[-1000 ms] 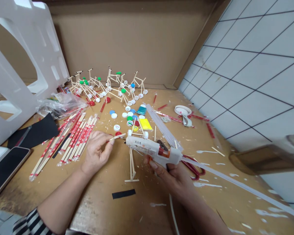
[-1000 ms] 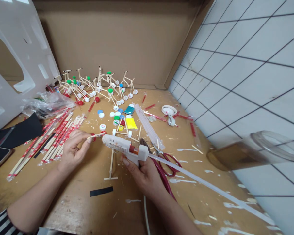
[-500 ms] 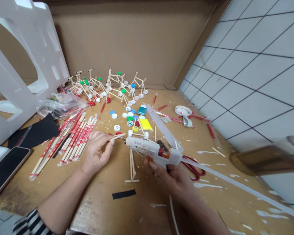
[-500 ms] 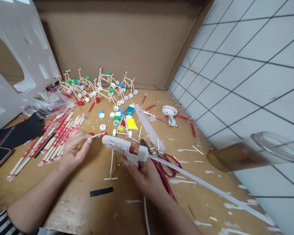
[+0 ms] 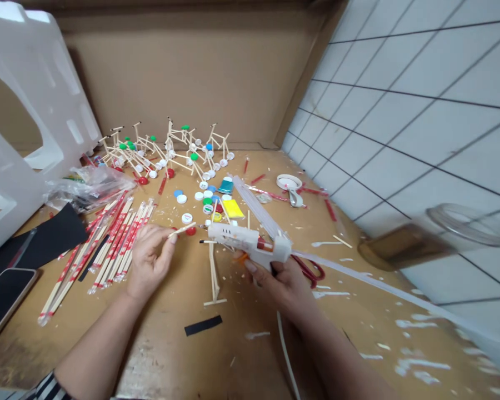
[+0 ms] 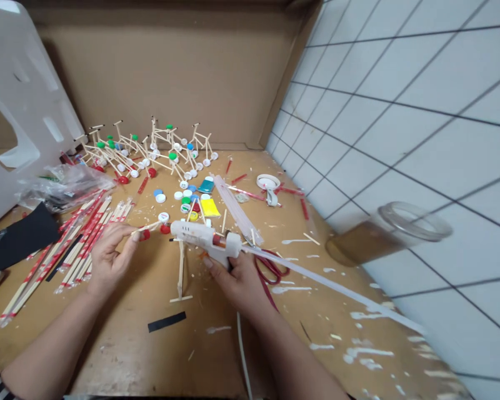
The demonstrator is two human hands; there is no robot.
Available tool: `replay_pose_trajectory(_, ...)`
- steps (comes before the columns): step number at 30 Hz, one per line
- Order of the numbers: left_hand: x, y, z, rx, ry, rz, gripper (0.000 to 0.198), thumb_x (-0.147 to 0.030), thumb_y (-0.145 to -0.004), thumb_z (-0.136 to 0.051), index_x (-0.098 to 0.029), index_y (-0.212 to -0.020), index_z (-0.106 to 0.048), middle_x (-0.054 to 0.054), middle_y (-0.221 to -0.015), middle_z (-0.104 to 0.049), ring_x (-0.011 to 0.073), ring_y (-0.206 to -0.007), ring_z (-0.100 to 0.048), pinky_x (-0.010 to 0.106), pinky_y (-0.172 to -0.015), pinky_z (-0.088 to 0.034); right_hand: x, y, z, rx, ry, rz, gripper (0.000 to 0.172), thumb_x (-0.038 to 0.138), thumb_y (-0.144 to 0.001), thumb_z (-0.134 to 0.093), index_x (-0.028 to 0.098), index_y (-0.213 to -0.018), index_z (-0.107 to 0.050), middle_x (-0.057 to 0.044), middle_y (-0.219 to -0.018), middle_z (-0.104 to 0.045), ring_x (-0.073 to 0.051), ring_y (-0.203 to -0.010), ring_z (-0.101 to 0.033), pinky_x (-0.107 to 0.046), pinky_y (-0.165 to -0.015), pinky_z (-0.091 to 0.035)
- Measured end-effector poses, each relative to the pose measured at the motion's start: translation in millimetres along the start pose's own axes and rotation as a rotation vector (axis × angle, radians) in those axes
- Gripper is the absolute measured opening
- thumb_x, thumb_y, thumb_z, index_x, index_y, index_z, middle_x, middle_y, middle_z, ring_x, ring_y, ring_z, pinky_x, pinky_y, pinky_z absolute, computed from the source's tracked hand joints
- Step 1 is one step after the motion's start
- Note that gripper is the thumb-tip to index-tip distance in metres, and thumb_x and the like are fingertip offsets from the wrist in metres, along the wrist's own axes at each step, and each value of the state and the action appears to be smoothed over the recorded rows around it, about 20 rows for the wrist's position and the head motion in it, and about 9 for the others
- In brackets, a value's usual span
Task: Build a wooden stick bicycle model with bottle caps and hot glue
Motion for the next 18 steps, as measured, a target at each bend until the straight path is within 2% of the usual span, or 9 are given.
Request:
replay_pose_trajectory(2, 4, 0, 2.2, -0.021, 0.031, 0.019, 0.013, -0.021, -0.084, -0.055, -0.019, -0.077, -0.065, 0.001, -0.068, -0.065, 0.0154, -0.068, -0.056, 0.029, -0.068, -0.043, -10, 0, 11, -0.116, -0.102, -0.115, 0.030, 0.046, -0.066, -0.072, 0.017, -0.067, -0.064, 0.000, -0.052, -0.061, -0.016, -0.051, -0.058, -0.027, -0.051, -0.049)
replay_pose_trajectory(5, 12, 2, 2.2, -0.030, 0.099, 0.053, 0.011, -0.022, -0.083, -0.058, -0.020, -0.079, -0.067, 0.001, -0.070, -0.066, 0.0155, -0.069, -0.058, 0.029, -0.068, -0.045, -30, 6, 35, -0.385, -0.336, -0.256, 0.029, 0.041, -0.063, -0.076, 0.018, -0.070, -0.058, 0.000, -0.055, -0.065, -0.013, -0.046, -0.059, -0.023, -0.045, -0.048)
replay_pose_trajectory(8, 25, 4, 4.2, -0.079, 0.198, 0.153, 0.012, -0.027, -0.081, -0.060, -0.020, -0.078, -0.069, 0.002, -0.071, -0.067, 0.0158, -0.070, -0.060, 0.028, -0.068, -0.047, -48, 12, 58, -0.524, -0.503, -0.335, 0.031, 0.030, -0.060, -0.079, 0.020, -0.074, -0.054, 0.001, -0.055, -0.066, -0.014, -0.047, -0.063, -0.021, -0.043, -0.051)
replay_pose_trajectory(14, 49, 8, 0.0, -0.106, 0.408, 0.408, 0.017, -0.034, -0.076, -0.066, -0.018, -0.078, -0.071, 0.003, -0.074, -0.070, 0.0154, -0.072, -0.062, 0.028, -0.071, -0.048, -76, 21, 110, -0.651, -0.552, -0.489, 0.022, 0.008, -0.072, -0.068, 0.018, -0.064, -0.050, 0.001, -0.049, -0.063, -0.014, -0.043, -0.063, -0.020, -0.038, -0.053)
replay_pose_trajectory(18, 59, 8, -4.6, -0.107, 0.544, 0.528, 0.022, -0.039, -0.070, -0.071, -0.018, -0.073, -0.071, 0.002, -0.066, -0.069, 0.0148, -0.064, -0.061, 0.027, -0.064, -0.049, -94, 20, 125, -0.604, -0.504, -0.605, 0.014, 0.007, -0.079, -0.062, 0.017, -0.071, -0.056, 0.001, -0.047, -0.062, -0.014, -0.039, -0.060, -0.022, -0.036, -0.053)
Point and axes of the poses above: each hand's wrist, its own y-axis away from the middle knuckle, its own z-axis out of the back of the hand, x = y × z, the point moved 8 cm from there along -y, towards the middle knuckle
